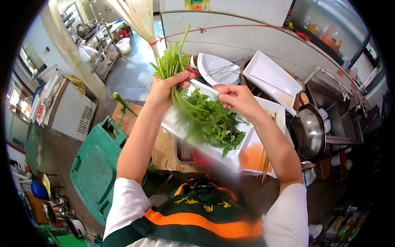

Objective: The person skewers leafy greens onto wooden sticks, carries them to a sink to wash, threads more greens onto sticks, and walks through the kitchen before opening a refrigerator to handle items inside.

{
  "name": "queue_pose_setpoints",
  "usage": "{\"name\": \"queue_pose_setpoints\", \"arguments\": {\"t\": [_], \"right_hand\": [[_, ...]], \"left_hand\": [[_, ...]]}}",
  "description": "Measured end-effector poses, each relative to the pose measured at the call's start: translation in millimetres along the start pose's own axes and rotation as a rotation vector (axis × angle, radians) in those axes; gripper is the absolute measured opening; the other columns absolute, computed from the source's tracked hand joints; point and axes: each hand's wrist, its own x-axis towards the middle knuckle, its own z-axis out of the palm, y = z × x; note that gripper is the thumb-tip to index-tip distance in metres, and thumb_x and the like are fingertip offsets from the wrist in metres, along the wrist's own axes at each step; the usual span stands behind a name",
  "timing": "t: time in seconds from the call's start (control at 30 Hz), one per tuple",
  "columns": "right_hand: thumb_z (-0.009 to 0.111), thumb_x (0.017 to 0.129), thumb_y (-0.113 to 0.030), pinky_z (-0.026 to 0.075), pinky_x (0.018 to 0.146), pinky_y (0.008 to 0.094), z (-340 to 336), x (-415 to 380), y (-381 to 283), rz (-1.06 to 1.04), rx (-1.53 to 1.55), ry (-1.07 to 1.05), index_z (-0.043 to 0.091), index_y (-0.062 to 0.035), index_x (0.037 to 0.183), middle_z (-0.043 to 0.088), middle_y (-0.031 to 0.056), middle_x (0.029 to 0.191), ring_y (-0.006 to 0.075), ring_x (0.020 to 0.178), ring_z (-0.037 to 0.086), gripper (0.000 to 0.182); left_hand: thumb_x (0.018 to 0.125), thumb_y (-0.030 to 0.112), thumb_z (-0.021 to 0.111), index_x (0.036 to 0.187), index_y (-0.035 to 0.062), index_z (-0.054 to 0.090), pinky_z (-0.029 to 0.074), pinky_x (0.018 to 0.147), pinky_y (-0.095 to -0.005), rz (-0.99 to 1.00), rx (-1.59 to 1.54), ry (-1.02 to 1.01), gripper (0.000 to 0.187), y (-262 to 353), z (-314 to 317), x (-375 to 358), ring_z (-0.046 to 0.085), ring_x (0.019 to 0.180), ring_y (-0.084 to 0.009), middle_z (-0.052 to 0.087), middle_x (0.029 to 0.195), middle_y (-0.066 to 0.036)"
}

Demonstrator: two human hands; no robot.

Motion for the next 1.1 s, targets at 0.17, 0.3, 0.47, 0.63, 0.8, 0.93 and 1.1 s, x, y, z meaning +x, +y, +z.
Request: {"name": "queue_pose_setpoints", "arguments": {"t": [0.17,0.3,0.47,0.63,0.8,0.93,1.1], "right_hand": [[0.058,0.068,-0.012,0.041,0.053,0.0198,-32.3,3.0,67.8,0.18,-0.268,-0.086,0.056,-0.0009,0.083,0.055,0.0042,0.068,0.0082,0.057,0.051,0.019],[0.061,0.064,-0.018,0.043,0.064,0.0246,-25.8,1.9,38.4,-0.153,-0.882,-0.207,0.05,-0.0013,0.099,0.057,0.0124,0.086,0.0114,0.073,0.055,0.04],[0.054,0.076,-0.028,0.038,0.071,0.0263,14.8,40.7,-58.9,-0.108,0.267,-0.015,0.048,-0.0002,0.103,0.053,0.0068,0.091,0.0158,0.078,0.05,0.039],[0.05,0.079,-0.022,0.04,0.08,0.0313,24.3,60.0,-86.5,-0.104,0.442,-0.051,0.05,0.0001,0.097,0.053,0.01,0.093,0.0185,0.087,0.051,0.028],[0.039,0.084,-0.012,0.044,0.082,0.0322,-46.2,55.6,-111.4,-0.142,0.782,-0.123,0.047,0.006,0.1,0.052,0.0169,0.098,0.0233,0.092,0.051,0.025],[0.035,0.085,-0.01,0.046,0.078,0.0259,-98.1,42.9,-124.5,-0.19,0.861,-0.102,0.04,0.0087,0.106,0.045,0.0185,0.108,0.02,0.09,0.051,0.029],[0.032,0.086,-0.009,0.049,0.073,0.0239,-125.2,29.4,-124.9,-0.17,1.03,-0.126,0.034,0.0084,0.112,0.04,0.0175,0.113,0.0185,0.087,0.052,0.031]], "left_hand": [[0.07,0.004,0.059,0.089,-0.0022,0.053,0.038,0.048,-0.0173,0.026,0.003,0.028,0.021,2.9,-7.5,0.0,0.051,0.055,-0.0087,0.059,0.074,-0.01],[0.069,0.003,0.06,0.085,-0.0019,0.054,0.038,0.049,-0.0169,-0.003,0.071,-0.017,0.018,8.4,-3.2,-4.4,0.051,0.055,-0.0089,0.059,0.075,-0.009],[0.07,0.004,0.058,0.088,-0.002,0.051,0.043,0.049,-0.0194,0.014,0.214,-0.094,0.02,-0.2,8.6,-4.2,0.051,0.055,-0.0096,0.059,0.077,-0.012],[0.068,0.001,0.059,0.097,-0.0021,0.048,0.041,0.052,-0.0203,-0.032,0.203,-0.164,0.031,-6.8,8.4,-3.3,0.052,0.058,-0.0123,0.059,0.083,-0.011],[0.07,0.006,0.057,0.092,-0.0038,0.053,0.037,0.044,-0.0185,-0.027,0.154,-0.052,0.024,-0.4,-25.3,-5.0,0.045,0.05,-0.0071,0.053,0.068,-0.005],[0.072,0.007,0.056,0.088,-0.0037,0.054,0.035,0.041,-0.019,-0.029,0.194,0.014,0.02,-6.1,-38.3,-3.0,0.042,0.048,-0.0061,0.05,0.061,-0.002],[0.069,0.006,0.059,0.078,-0.0027,0.056,0.034,0.042,-0.02,-0.062,0.13,0.038,0.013,-6.6,-40.4,-2.0,0.042,0.048,-0.0068,0.052,0.065,-0.002]]}}
